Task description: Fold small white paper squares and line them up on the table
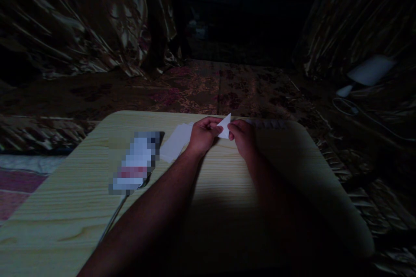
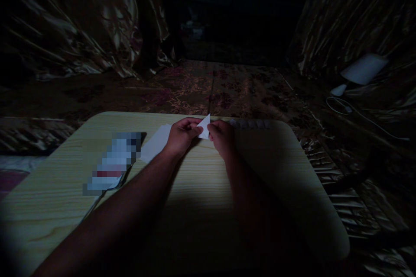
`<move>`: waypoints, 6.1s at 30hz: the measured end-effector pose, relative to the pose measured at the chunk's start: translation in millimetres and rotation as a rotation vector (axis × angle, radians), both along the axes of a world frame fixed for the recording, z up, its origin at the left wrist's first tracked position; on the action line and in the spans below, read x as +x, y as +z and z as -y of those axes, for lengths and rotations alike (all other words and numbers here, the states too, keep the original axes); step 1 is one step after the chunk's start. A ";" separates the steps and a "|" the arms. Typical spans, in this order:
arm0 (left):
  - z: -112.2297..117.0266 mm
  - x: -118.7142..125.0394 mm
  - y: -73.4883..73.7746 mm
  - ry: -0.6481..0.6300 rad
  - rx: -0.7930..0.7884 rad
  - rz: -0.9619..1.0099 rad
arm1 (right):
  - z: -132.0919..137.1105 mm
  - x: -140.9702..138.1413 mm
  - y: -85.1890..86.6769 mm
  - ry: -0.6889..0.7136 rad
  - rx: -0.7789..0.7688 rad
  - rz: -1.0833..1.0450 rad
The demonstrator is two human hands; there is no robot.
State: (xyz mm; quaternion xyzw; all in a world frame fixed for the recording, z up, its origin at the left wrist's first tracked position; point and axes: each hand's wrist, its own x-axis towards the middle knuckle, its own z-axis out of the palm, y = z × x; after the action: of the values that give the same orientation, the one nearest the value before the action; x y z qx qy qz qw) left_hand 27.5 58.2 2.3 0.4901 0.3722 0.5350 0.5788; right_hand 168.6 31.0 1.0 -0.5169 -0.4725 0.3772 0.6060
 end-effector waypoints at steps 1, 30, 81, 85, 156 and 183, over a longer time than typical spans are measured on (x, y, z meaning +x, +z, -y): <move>0.3 0.0 0.3 -0.002 0.000 0.004 | 0.2 -0.1 0.3 -0.001 -0.003 -0.004; 5.9 1.6 6.2 -0.102 0.039 -0.153 | -4.6 2.9 -4.9 -0.122 0.027 -0.049; -4.2 1.1 -1.9 0.276 -0.049 0.071 | -10.1 -0.4 -16.0 0.050 -0.051 0.259; -5.2 0.6 -2.2 0.265 -0.043 0.103 | -7.7 -0.9 -10.1 0.065 -0.058 0.205; -0.8 -2.1 6.2 0.191 -0.117 0.199 | 0.9 -3.2 -2.3 0.047 -0.030 0.350; -1.3 -1.3 -2.9 -0.035 -0.040 -0.002 | -3.5 0.5 -6.1 -0.014 -0.047 0.059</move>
State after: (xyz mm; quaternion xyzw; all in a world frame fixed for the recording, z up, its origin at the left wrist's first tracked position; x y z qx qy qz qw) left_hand 26.1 59.6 -0.5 0.4853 0.3750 0.5166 0.5974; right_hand 169.1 34.5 -5.2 -0.5452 -0.4774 0.3688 0.5821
